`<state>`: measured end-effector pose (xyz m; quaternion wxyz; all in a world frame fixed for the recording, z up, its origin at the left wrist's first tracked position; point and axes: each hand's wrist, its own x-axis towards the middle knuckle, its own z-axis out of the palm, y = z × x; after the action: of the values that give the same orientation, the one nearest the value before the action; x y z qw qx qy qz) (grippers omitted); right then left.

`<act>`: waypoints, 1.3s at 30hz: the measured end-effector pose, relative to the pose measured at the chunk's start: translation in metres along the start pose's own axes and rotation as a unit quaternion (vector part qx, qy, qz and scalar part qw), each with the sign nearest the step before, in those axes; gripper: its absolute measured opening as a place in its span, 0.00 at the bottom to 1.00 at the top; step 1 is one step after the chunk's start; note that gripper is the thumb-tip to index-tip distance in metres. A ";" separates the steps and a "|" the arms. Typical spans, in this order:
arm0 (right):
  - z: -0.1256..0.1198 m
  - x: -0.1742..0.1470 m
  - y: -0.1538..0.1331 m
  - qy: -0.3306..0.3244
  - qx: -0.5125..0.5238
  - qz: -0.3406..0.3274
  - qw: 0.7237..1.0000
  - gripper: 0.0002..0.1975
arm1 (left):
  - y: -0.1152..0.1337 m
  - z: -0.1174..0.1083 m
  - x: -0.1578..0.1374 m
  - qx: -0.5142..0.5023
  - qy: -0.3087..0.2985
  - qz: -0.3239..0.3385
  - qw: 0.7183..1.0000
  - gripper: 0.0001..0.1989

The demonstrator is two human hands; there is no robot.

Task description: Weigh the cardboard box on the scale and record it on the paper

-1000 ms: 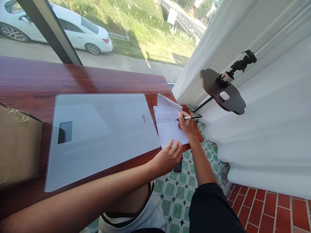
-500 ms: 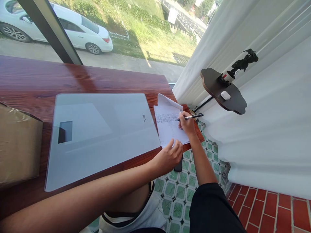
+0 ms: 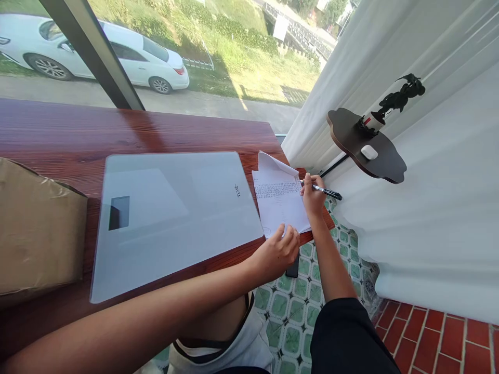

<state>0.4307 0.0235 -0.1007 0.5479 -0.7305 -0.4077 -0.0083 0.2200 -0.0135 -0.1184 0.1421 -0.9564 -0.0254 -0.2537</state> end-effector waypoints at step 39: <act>0.013 0.008 0.041 -0.090 -0.180 -0.109 0.974 0.25 | -0.014 -0.010 -0.003 -0.019 -0.109 0.038 0.993 0.26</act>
<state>0.4553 0.0362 -0.1342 0.3645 -0.7659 -0.5242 -0.0754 0.2110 -0.0033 -0.1078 0.1295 -0.9813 0.0000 -0.1427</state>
